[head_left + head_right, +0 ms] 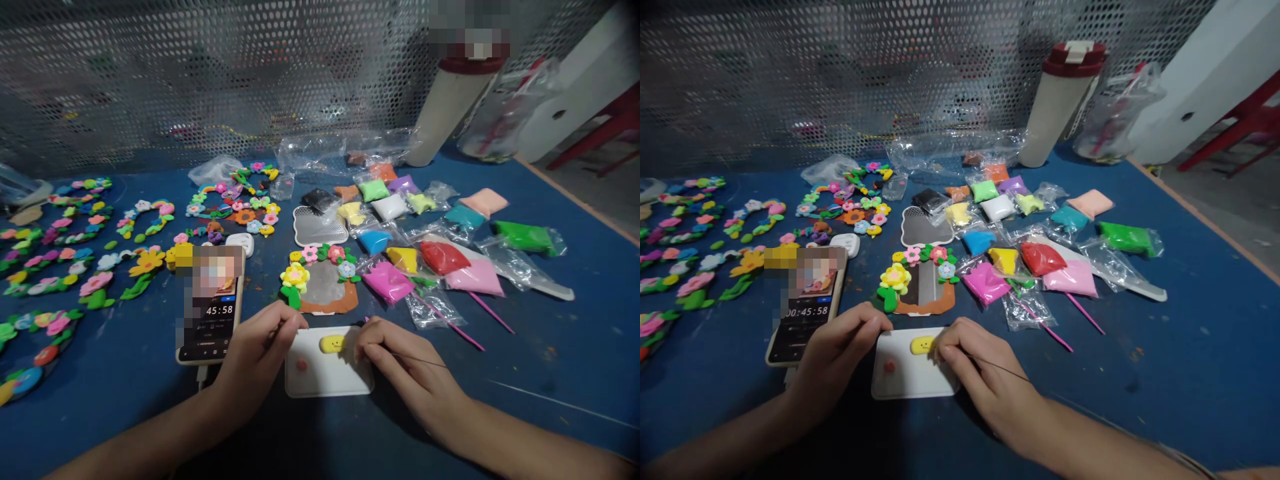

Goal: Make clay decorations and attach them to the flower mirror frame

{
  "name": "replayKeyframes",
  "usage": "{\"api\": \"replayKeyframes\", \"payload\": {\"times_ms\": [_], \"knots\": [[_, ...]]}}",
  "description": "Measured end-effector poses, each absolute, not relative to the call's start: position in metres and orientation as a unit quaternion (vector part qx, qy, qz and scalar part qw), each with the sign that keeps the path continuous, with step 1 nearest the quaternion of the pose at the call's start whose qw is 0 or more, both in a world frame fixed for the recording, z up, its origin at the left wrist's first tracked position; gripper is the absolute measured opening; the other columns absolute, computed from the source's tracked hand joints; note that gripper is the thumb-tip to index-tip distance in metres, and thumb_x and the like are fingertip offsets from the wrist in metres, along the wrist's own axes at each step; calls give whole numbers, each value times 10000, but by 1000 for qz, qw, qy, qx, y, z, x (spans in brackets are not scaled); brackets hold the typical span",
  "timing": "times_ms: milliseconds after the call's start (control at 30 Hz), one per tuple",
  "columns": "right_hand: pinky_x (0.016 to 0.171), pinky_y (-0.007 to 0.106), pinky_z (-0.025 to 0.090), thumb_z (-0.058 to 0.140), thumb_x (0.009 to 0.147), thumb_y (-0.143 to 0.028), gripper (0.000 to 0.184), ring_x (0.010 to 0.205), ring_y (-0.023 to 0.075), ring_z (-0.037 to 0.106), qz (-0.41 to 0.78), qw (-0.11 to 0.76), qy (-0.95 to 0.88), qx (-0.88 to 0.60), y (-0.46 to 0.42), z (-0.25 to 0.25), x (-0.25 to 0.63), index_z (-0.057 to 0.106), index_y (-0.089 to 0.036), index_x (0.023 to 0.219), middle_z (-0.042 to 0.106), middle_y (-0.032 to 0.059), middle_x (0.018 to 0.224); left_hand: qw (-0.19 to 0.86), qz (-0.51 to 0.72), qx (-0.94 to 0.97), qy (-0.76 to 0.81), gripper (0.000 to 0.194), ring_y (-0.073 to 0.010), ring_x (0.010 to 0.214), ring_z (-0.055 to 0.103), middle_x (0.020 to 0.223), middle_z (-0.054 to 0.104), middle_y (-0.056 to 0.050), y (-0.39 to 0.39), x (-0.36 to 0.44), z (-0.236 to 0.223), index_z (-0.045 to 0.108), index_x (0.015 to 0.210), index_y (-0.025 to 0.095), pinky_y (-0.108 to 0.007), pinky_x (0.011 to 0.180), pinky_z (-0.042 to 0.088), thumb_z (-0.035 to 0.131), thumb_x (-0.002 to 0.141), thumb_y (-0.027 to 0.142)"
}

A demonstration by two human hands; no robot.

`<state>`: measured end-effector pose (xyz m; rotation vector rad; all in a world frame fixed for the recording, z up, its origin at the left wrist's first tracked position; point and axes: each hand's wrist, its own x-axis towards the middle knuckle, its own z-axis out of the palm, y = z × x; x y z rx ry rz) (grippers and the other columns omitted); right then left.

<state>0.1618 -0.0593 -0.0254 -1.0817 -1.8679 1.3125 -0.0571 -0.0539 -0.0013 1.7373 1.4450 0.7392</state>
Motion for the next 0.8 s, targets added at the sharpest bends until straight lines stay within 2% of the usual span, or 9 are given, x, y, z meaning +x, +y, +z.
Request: {"api": "replayKeyframes", "payload": {"times_ms": [400, 567, 800], "knots": [[659, 255, 423, 365, 962, -284, 228, 721, 126, 524, 494, 297, -702, -417, -57, -23, 161, 519, -205, 814, 559, 11, 779, 394, 270, 681, 556, 246, -138, 704, 545, 749, 584, 0, -53, -55, -2, 557, 757, 182, -234, 637, 387, 394, 922, 264], [656, 254, 422, 375, 957, -276, 219, 721, 122, 526, 486, 311, -707, -409, -58, -23, 161, 531, -209, 820, 564, 5, 776, 379, 223, 705, 557, 157, -100, 515, 431, 672, 482, 34, -54, -54, -7, 617, 885, 201, -219, 510, 340, 530, 856, 328], [650, 256, 421, 369, 959, -262, 221, 709, 125, 517, 481, 308, -711, -410, -58, -23, 162, 521, -206, 808, 546, 5, 766, 346, 211, 737, 542, 176, -94, 518, 425, 718, 507, 19, -53, -54, -10, 647, 950, 210, -214, 512, 360, 586, 812, 301]]}}
